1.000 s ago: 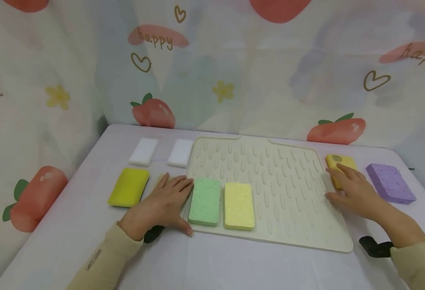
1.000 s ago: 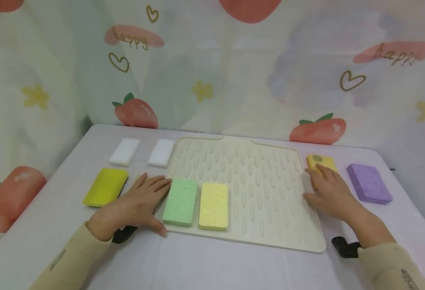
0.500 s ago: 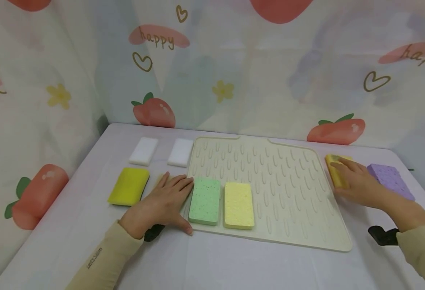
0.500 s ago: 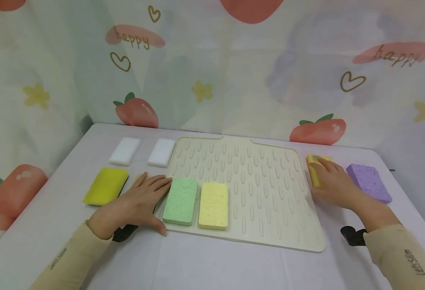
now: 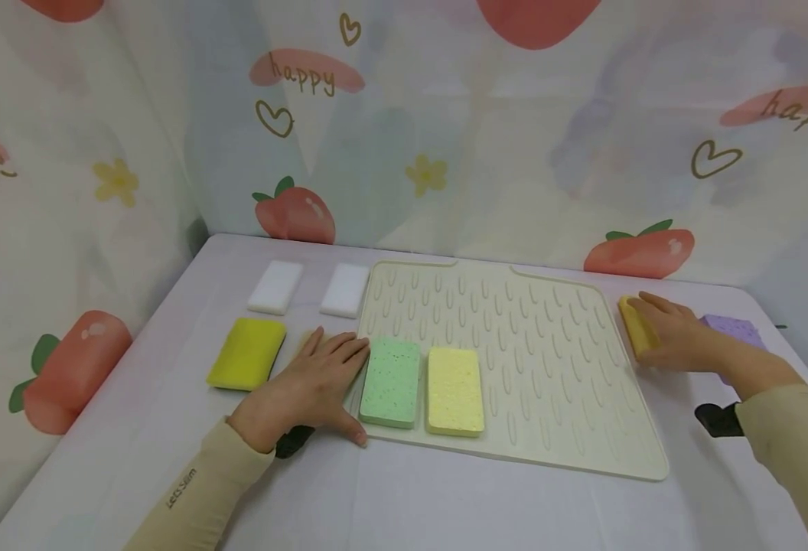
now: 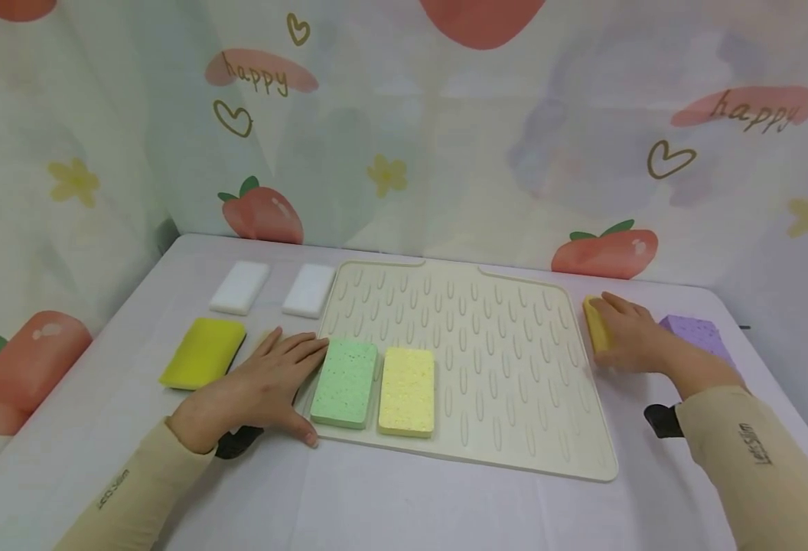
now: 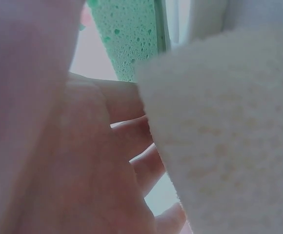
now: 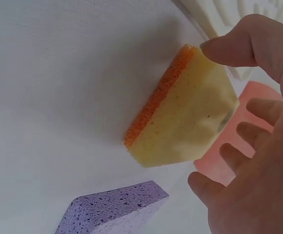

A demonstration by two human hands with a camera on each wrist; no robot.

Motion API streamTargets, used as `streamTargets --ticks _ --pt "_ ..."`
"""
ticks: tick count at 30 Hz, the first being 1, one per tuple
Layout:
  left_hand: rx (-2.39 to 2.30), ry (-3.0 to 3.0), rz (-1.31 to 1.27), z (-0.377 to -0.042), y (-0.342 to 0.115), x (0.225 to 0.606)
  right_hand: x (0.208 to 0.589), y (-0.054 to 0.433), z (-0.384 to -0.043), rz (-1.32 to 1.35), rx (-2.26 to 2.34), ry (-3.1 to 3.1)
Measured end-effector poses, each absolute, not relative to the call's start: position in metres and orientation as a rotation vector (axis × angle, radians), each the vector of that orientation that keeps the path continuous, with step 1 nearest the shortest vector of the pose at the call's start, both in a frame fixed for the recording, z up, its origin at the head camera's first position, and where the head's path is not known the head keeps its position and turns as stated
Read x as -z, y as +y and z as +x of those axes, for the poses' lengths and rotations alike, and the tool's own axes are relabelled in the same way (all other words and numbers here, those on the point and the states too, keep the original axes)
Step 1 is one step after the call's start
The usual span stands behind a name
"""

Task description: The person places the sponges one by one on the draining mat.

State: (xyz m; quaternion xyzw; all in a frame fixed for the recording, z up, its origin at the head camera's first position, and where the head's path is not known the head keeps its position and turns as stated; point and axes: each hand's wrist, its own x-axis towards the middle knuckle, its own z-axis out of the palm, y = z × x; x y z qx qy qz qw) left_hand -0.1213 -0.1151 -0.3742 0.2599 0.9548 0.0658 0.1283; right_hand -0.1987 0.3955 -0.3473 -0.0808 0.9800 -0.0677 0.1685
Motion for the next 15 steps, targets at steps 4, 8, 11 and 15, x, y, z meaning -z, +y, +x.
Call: streamTargets --ticks 4,8,11,15 --pt "-0.196 2.776 0.755 -0.121 -0.115 0.374 0.352 0.399 -0.204 -0.232 0.170 2.759" --pt "-0.193 2.774 0.753 -0.121 -0.115 0.373 0.356 0.402 -0.207 -0.217 0.163 2.734" --pt "-0.186 2.772 0.749 -0.121 -0.115 0.373 0.358 0.405 -0.208 -0.203 0.164 2.727" --pt "-0.182 2.769 0.745 -0.121 -0.115 0.374 0.359 0.407 -0.210 -0.210 0.140 2.737"
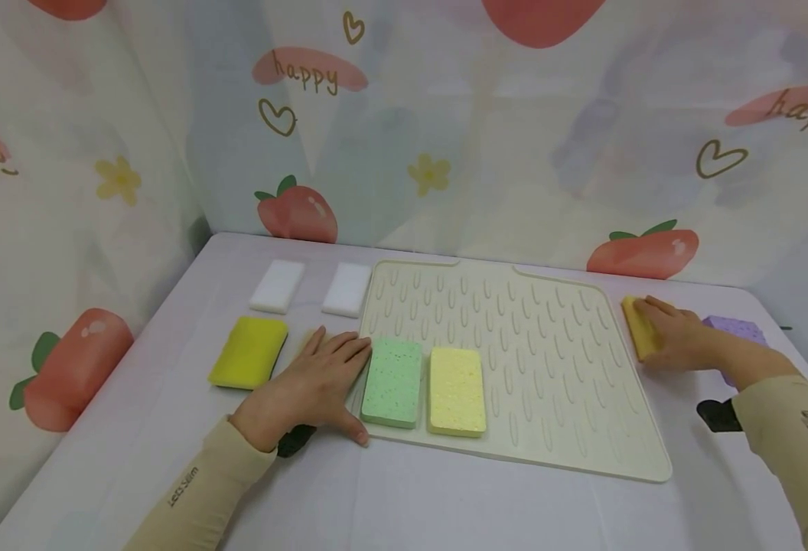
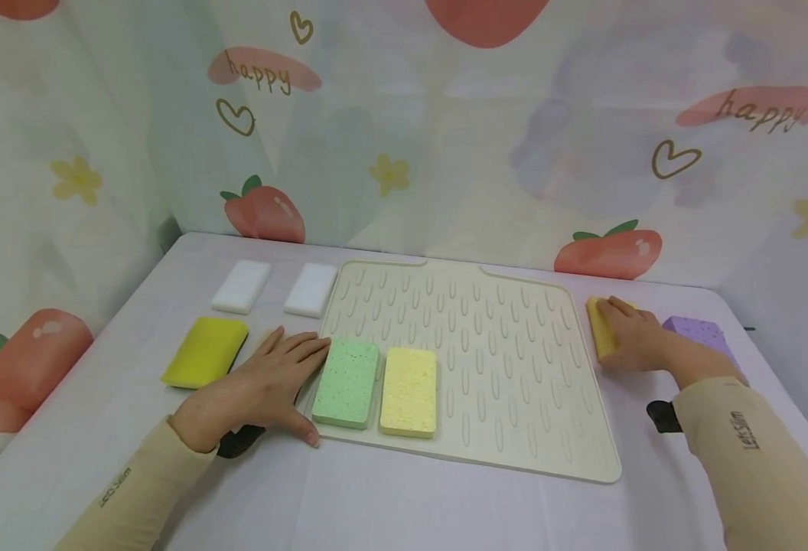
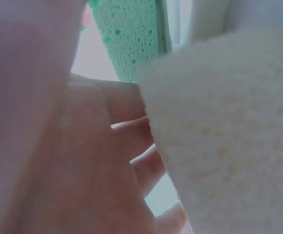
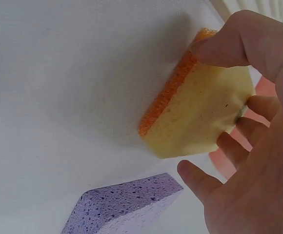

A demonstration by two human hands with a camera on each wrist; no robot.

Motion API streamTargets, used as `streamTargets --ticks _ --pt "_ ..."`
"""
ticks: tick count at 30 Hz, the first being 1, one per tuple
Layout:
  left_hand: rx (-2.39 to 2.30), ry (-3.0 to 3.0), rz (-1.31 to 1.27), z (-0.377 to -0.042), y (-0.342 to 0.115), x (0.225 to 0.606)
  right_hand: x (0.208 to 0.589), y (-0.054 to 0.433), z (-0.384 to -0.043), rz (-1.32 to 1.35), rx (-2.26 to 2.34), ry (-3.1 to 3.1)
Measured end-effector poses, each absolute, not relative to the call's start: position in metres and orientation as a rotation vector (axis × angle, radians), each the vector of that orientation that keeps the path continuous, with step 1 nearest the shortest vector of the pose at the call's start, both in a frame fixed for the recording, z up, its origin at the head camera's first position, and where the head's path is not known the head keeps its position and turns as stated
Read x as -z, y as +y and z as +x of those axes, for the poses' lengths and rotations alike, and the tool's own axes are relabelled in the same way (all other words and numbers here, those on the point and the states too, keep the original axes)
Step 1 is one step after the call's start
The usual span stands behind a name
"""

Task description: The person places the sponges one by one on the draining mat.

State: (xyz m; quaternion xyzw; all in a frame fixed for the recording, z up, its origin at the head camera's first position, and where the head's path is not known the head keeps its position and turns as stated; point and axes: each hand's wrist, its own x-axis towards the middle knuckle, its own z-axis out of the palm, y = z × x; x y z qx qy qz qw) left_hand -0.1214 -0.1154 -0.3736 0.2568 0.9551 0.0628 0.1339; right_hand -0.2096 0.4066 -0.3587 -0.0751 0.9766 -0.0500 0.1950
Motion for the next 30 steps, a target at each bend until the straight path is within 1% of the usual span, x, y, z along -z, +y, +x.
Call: streamTargets --ticks 11,22,30 --pt "-0.188 2.776 0.748 -0.1216 -0.1145 0.3735 0.3591 0.4046 -0.2125 -0.273 0.037 2.783" --pt "-0.195 2.762 0.756 -0.1233 -0.1146 0.3733 0.3610 0.4032 -0.2137 -0.302 0.054 2.792" --pt "-0.184 2.766 0.745 -0.1233 -0.1144 0.3747 0.3551 0.4001 -0.2108 -0.306 0.042 2.782"
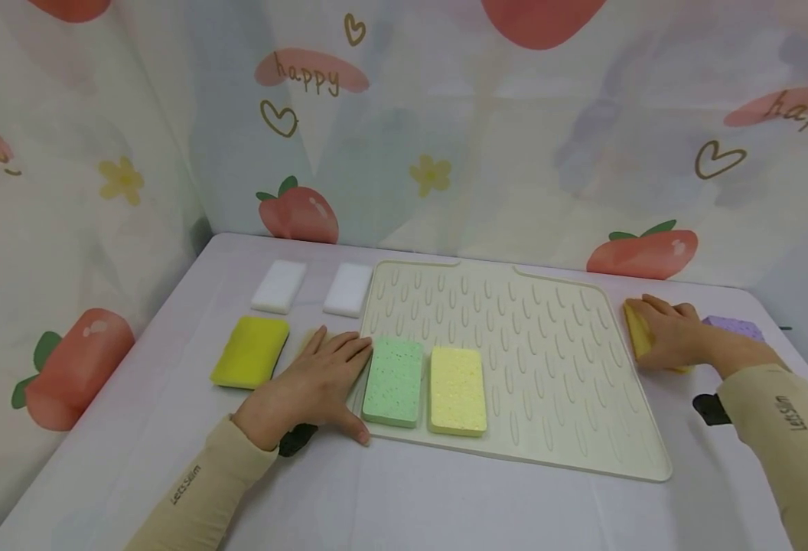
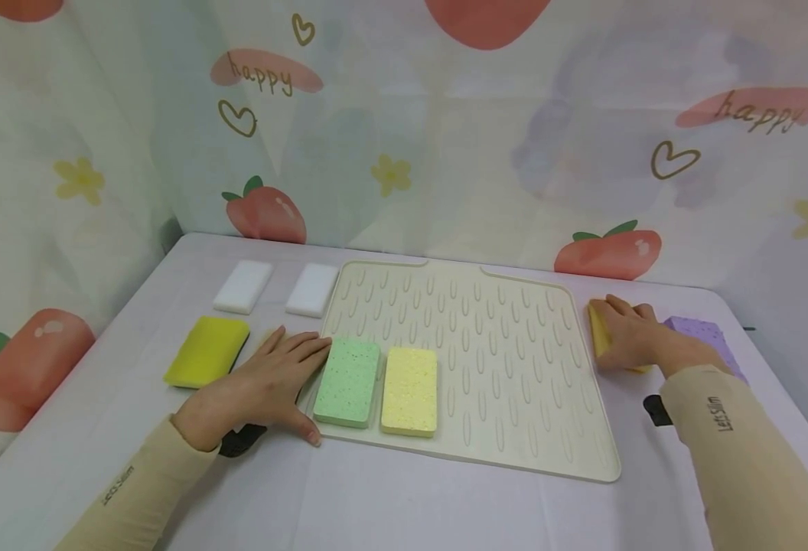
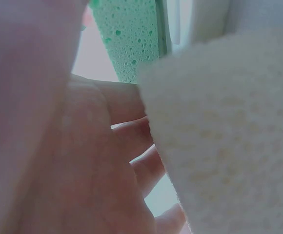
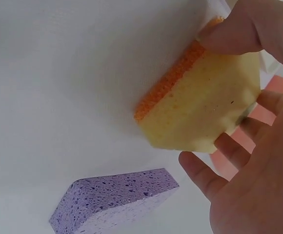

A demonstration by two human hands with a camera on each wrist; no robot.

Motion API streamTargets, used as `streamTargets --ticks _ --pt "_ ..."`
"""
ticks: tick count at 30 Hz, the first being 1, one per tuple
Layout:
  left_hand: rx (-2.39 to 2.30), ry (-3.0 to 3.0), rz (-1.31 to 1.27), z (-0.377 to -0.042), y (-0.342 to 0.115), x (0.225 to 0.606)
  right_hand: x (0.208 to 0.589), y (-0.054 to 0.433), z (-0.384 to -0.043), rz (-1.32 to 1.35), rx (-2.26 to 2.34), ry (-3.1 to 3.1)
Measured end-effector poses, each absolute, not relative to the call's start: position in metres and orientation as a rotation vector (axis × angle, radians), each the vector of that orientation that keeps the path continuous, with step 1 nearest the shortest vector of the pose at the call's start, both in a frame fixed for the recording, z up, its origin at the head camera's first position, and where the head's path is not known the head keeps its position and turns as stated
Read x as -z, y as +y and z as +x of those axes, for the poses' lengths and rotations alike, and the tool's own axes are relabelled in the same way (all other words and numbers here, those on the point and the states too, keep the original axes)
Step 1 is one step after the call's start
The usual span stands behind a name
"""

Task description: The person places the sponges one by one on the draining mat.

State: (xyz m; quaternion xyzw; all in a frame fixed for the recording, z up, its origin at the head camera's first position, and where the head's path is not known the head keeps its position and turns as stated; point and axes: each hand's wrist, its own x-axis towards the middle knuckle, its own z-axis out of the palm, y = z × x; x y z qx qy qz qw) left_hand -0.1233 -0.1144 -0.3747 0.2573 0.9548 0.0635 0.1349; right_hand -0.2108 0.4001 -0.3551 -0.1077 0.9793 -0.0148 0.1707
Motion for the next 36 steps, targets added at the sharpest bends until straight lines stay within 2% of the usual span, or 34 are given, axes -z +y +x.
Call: streamTargets --ticks 36 --pt "-0.182 2.779 0.748 -0.1216 -0.1140 0.3731 0.3608 0.4073 -0.2086 -0.295 0.113 2.880"
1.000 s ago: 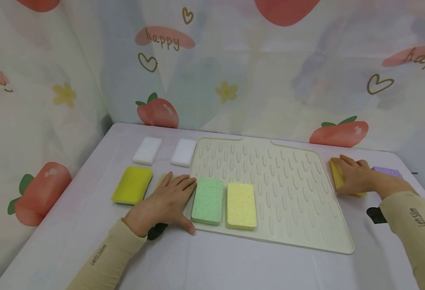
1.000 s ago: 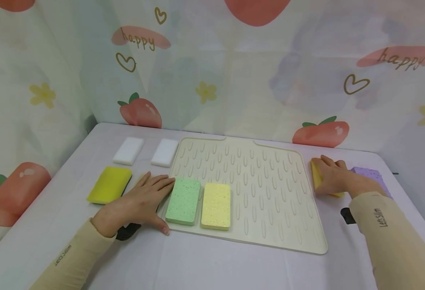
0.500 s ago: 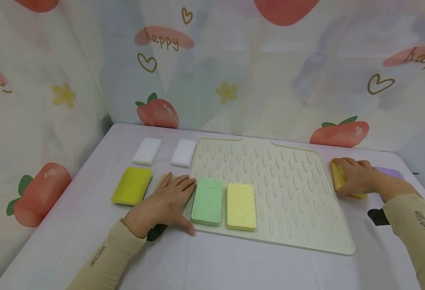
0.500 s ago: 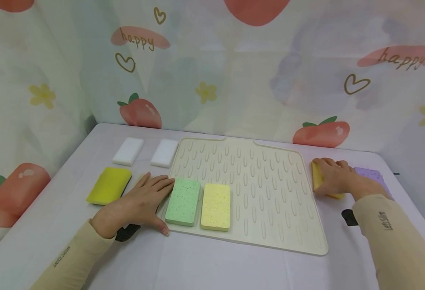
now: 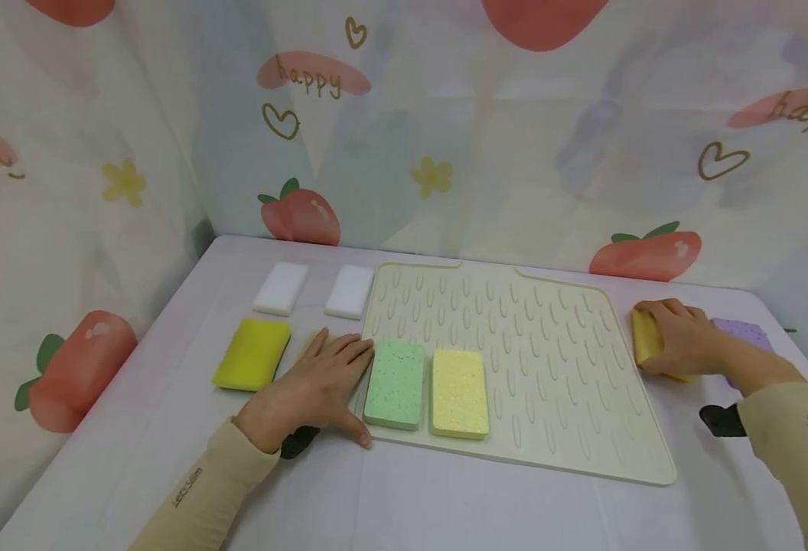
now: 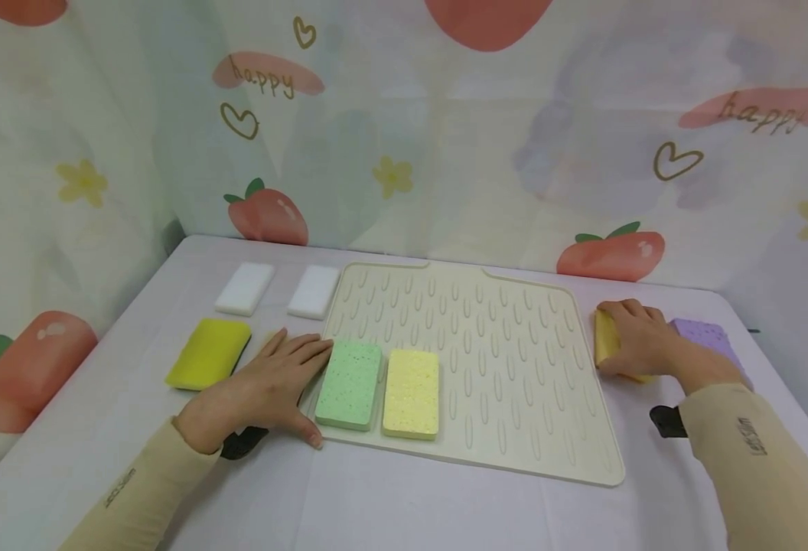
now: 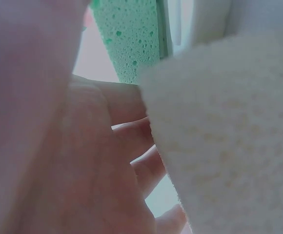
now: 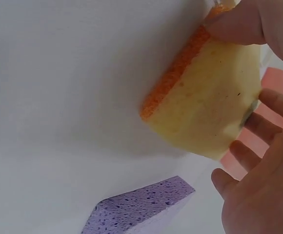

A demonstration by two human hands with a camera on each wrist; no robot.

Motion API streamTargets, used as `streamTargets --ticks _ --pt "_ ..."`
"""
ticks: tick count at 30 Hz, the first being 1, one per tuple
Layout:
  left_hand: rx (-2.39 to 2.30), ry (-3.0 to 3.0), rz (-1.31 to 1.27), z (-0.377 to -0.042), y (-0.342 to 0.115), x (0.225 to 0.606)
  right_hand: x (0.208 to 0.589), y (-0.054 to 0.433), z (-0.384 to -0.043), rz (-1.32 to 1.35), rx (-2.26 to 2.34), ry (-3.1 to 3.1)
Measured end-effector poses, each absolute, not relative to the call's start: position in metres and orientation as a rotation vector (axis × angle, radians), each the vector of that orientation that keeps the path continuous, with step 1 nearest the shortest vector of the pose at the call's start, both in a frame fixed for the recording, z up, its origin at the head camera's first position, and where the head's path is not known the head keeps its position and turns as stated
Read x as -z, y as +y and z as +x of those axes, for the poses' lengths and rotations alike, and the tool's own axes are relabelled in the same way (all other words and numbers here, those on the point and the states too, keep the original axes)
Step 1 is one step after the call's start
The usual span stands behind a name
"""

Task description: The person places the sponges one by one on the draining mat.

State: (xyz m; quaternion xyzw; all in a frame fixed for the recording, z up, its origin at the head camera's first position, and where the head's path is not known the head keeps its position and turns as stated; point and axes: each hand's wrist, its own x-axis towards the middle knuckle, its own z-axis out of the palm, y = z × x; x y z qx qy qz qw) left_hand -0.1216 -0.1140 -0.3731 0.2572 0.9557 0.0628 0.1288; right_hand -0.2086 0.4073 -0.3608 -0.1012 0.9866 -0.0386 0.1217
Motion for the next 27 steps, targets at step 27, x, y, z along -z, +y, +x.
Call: streamTargets --ticks 27 --pt "-0.176 2.781 0.750 -0.121 -0.114 0.372 0.346 0.401 -0.181 -0.316 0.317 2.945"
